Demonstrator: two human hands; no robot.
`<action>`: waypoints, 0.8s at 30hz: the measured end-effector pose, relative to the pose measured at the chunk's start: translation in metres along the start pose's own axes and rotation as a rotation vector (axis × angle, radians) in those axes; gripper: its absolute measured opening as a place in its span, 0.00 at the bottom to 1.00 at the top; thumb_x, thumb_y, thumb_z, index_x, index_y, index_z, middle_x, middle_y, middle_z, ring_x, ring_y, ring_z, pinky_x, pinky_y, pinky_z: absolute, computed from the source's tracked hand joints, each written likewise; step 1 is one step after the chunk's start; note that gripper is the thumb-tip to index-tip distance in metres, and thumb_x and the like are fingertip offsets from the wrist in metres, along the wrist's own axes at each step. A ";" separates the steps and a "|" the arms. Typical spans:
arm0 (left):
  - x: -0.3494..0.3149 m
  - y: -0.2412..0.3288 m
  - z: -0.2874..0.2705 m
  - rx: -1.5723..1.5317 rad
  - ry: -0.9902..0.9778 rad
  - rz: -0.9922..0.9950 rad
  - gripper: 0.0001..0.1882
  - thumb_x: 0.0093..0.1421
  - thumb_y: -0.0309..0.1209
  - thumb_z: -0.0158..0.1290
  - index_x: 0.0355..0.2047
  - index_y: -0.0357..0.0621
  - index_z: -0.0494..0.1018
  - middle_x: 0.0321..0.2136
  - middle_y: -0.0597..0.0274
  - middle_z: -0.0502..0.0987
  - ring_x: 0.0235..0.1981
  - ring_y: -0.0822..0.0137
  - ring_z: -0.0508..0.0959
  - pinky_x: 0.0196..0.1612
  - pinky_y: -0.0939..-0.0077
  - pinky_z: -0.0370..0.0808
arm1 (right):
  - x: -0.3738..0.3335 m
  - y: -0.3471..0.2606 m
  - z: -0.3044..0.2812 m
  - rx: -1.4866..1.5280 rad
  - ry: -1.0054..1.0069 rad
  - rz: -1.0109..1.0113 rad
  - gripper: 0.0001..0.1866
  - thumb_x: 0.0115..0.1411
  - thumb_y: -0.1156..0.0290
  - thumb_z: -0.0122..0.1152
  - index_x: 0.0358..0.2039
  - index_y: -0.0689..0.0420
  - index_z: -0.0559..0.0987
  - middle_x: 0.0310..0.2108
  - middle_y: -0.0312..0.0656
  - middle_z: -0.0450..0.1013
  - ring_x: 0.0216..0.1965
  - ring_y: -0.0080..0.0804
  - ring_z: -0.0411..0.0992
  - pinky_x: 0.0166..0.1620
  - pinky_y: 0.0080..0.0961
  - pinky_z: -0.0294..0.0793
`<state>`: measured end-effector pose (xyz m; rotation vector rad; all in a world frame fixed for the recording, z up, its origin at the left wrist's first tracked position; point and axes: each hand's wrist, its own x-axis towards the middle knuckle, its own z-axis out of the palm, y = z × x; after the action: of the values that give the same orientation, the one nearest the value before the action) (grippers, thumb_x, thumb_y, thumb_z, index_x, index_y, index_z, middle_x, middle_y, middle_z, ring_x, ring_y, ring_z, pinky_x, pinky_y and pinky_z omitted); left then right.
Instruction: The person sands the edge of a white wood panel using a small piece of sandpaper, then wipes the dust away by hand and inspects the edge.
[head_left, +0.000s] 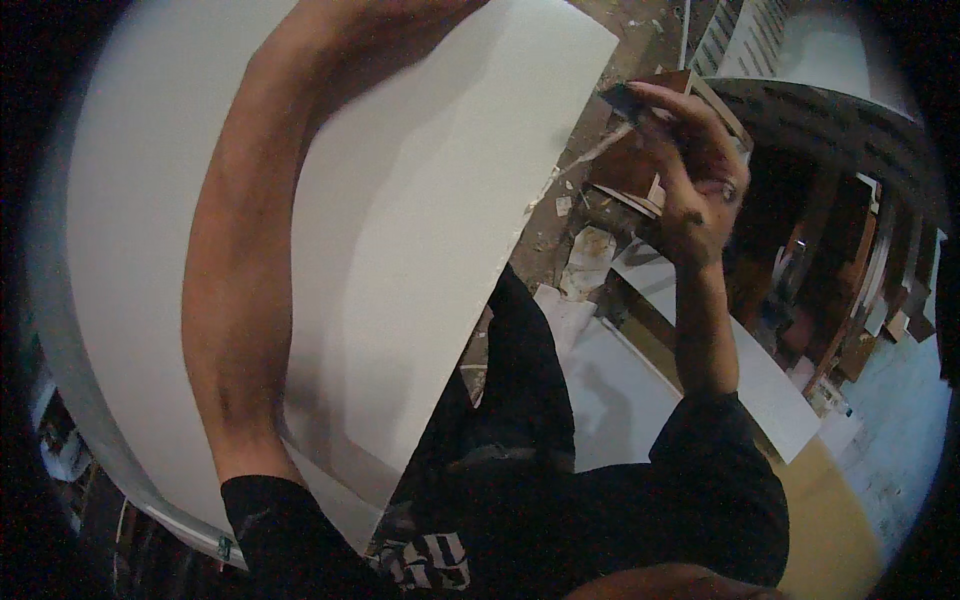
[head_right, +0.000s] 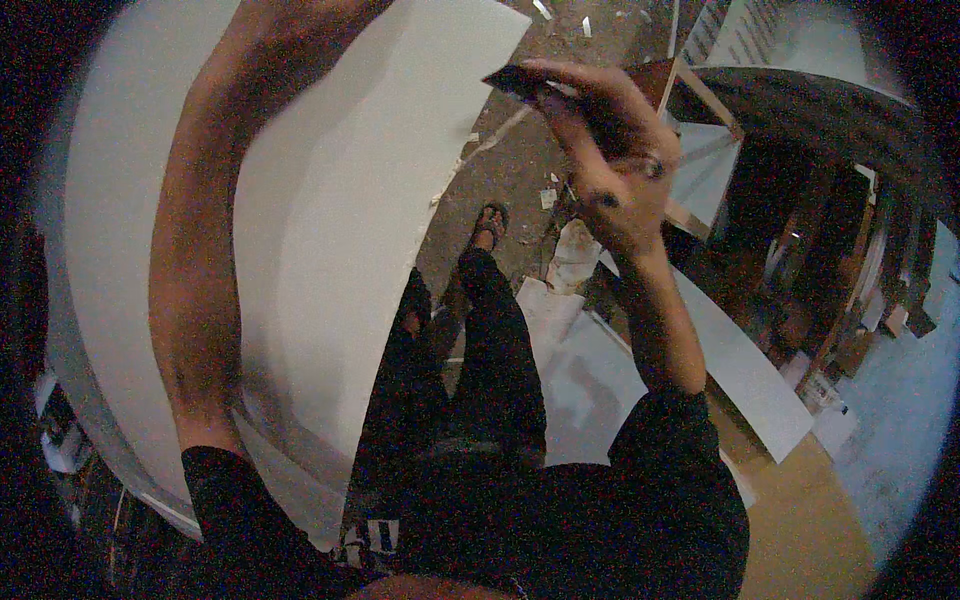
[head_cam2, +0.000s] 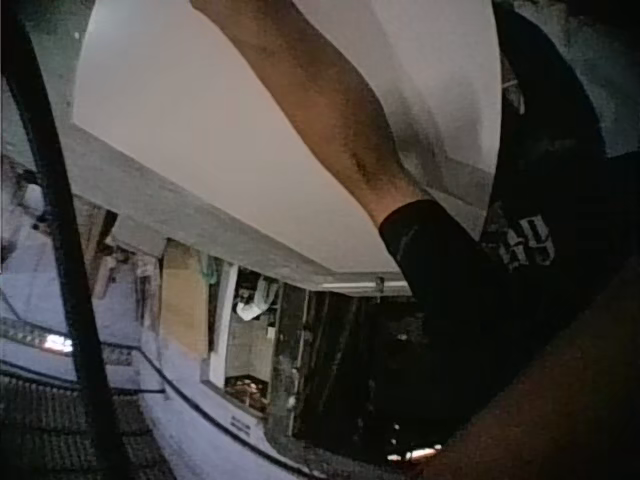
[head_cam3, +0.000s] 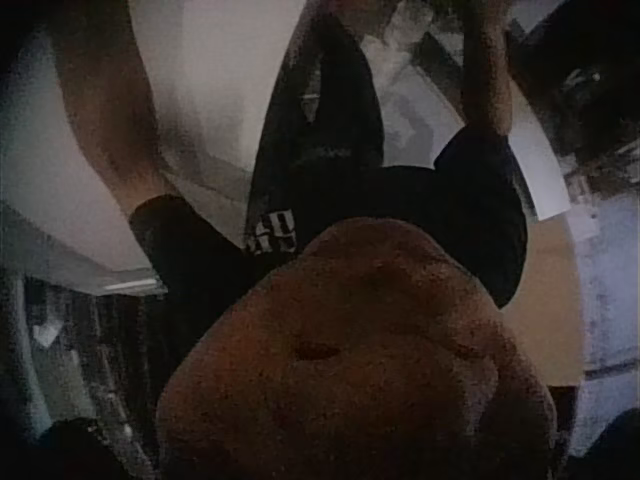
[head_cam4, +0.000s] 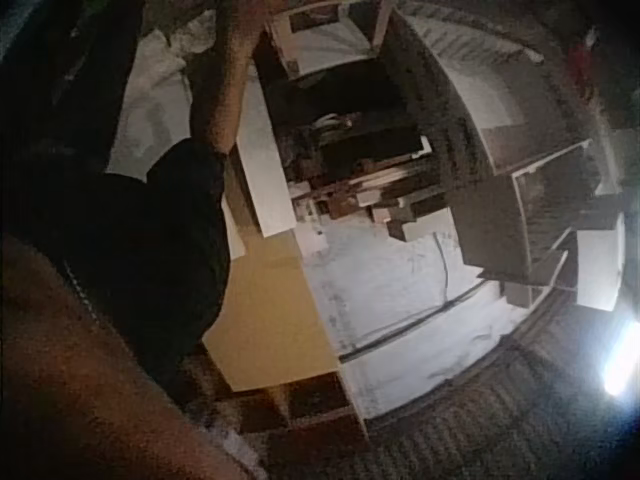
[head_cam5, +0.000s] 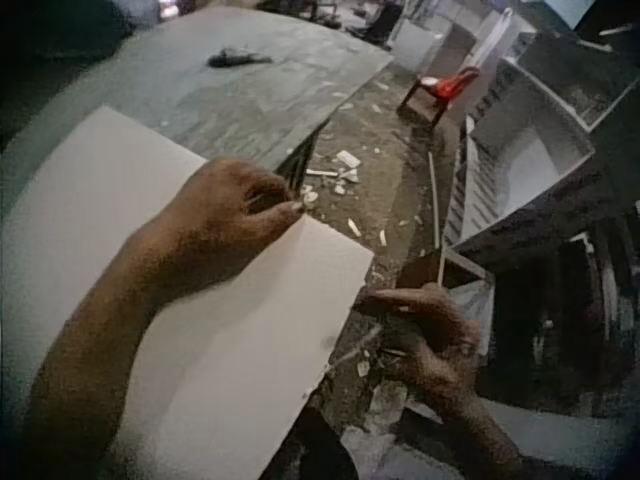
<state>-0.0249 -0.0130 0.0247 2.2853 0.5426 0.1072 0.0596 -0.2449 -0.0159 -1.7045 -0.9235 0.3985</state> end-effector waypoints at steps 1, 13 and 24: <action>-0.001 0.005 -0.003 0.013 -0.024 -0.027 0.15 0.60 0.35 0.50 0.31 0.30 0.77 0.24 0.46 0.78 0.24 0.58 0.75 0.30 0.63 0.73 | -0.003 -0.005 -0.002 0.012 0.045 -0.029 0.13 0.59 0.83 0.55 0.45 0.64 0.76 0.42 0.43 0.77 0.45 0.30 0.74 0.51 0.24 0.72; -0.029 0.034 0.031 0.502 -0.024 0.491 0.36 0.54 0.50 0.57 0.56 0.41 0.65 0.56 0.52 0.66 0.60 0.57 0.63 0.63 0.54 0.57 | -0.043 -0.019 -0.037 -0.011 0.304 0.152 0.09 0.63 0.76 0.55 0.43 0.62 0.77 0.37 0.36 0.75 0.36 0.19 0.72 0.39 0.15 0.71; -0.087 0.057 0.072 0.790 0.045 0.098 0.21 0.46 0.46 0.63 0.33 0.47 0.71 0.30 0.65 0.72 0.35 0.63 0.73 0.41 0.62 0.65 | -0.095 0.056 -0.042 0.067 0.277 0.358 0.08 0.62 0.76 0.56 0.41 0.63 0.78 0.36 0.37 0.76 0.39 0.22 0.72 0.45 0.17 0.69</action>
<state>-0.0667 -0.1328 0.0224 3.0852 0.5587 -0.0164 0.0485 -0.3486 -0.0712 -1.8105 -0.4001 0.4095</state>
